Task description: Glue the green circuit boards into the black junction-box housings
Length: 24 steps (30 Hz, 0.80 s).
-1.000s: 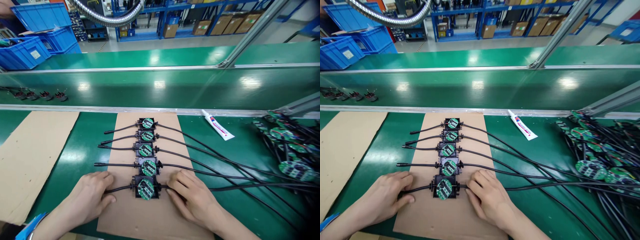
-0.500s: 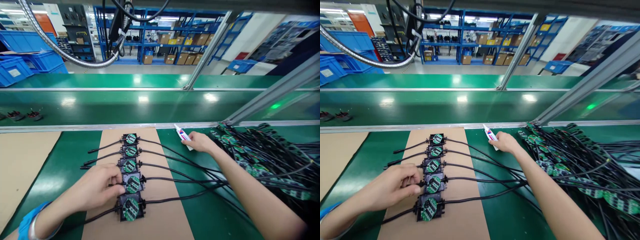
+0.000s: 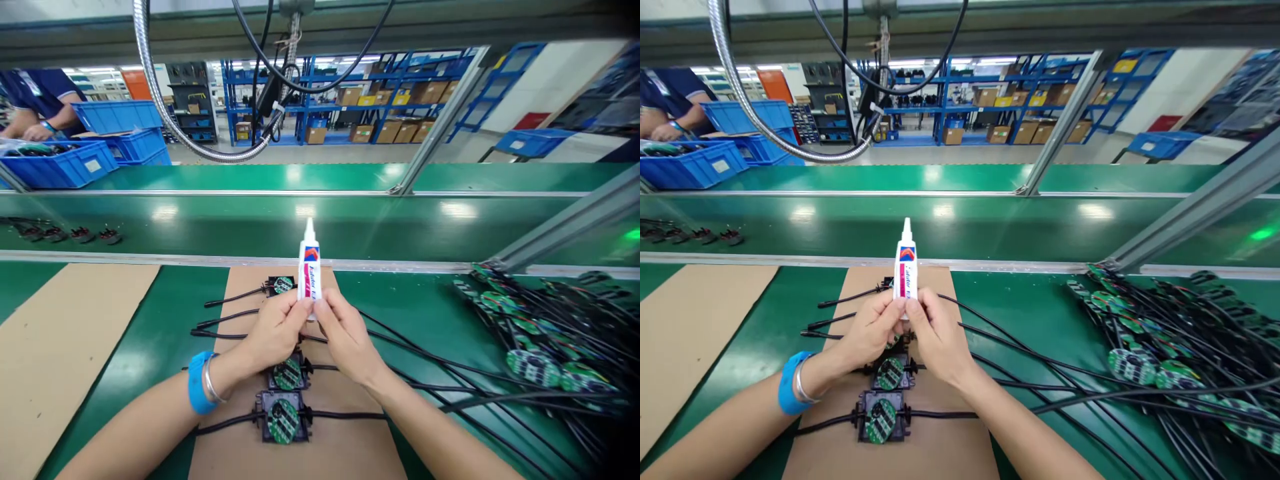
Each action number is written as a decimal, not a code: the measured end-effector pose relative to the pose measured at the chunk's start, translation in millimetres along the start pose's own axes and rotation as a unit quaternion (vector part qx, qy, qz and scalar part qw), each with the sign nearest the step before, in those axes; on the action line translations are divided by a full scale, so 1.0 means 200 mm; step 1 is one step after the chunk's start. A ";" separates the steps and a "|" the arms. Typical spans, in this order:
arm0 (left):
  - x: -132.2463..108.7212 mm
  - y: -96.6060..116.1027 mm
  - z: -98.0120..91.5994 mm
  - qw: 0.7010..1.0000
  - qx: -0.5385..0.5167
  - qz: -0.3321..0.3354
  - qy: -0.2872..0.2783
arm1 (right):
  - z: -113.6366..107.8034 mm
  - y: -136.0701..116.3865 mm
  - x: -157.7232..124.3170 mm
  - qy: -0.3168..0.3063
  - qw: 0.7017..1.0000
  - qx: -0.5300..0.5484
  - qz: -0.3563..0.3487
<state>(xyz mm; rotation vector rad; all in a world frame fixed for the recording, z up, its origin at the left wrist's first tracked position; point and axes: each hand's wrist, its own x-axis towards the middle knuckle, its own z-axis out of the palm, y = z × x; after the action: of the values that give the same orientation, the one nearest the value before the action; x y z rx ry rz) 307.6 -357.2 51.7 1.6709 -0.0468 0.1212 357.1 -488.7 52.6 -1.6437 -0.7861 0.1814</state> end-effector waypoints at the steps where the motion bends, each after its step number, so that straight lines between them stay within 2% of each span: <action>1: -0.01 0.00 -0.01 1.000 -0.009 0.001 0.006 | 0.00 0.00 0.00 -0.004 1.000 -0.007 -0.014; 5: -0.04 -0.02 -0.04 0.999 -0.044 0.009 0.003 | 0.04 0.02 0.01 -0.033 0.997 0.065 -0.019; 8: -0.05 -0.03 -0.05 0.998 -0.055 0.015 0.005 | 0.05 0.03 0.01 -0.042 0.997 0.068 0.002; 12: -0.06 -0.05 -0.05 0.997 -0.066 0.014 -0.031 | 0.05 0.05 0.00 -0.050 0.998 0.030 -0.008; 16: -0.07 -0.06 -0.04 0.998 -0.063 0.011 -0.019 | 0.03 0.04 0.01 -0.059 0.997 -0.046 -0.037; 19: -0.06 -0.05 -0.06 0.998 -0.058 0.005 -0.018 | -0.02 0.00 0.03 -0.080 0.993 -0.075 -0.050; 20: -0.05 -0.03 -0.07 0.998 -0.057 0.003 -0.013 | -0.05 -0.02 0.05 -0.087 0.988 -0.103 -0.070; 22: -0.01 0.01 -0.11 0.999 -0.052 0.003 0.003 | -0.10 -0.09 0.11 -0.073 0.961 -0.205 -0.169; 24: 0.05 0.08 -0.16 0.999 -0.041 0.007 0.018 | -0.12 -0.17 0.20 -0.063 0.891 -0.331 -0.303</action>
<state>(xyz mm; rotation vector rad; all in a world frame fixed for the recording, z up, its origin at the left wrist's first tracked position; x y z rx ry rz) 314.6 -326.3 72.7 1.5872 -0.0346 0.1584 387.6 -484.4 101.5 -1.9226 -1.5423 -0.4826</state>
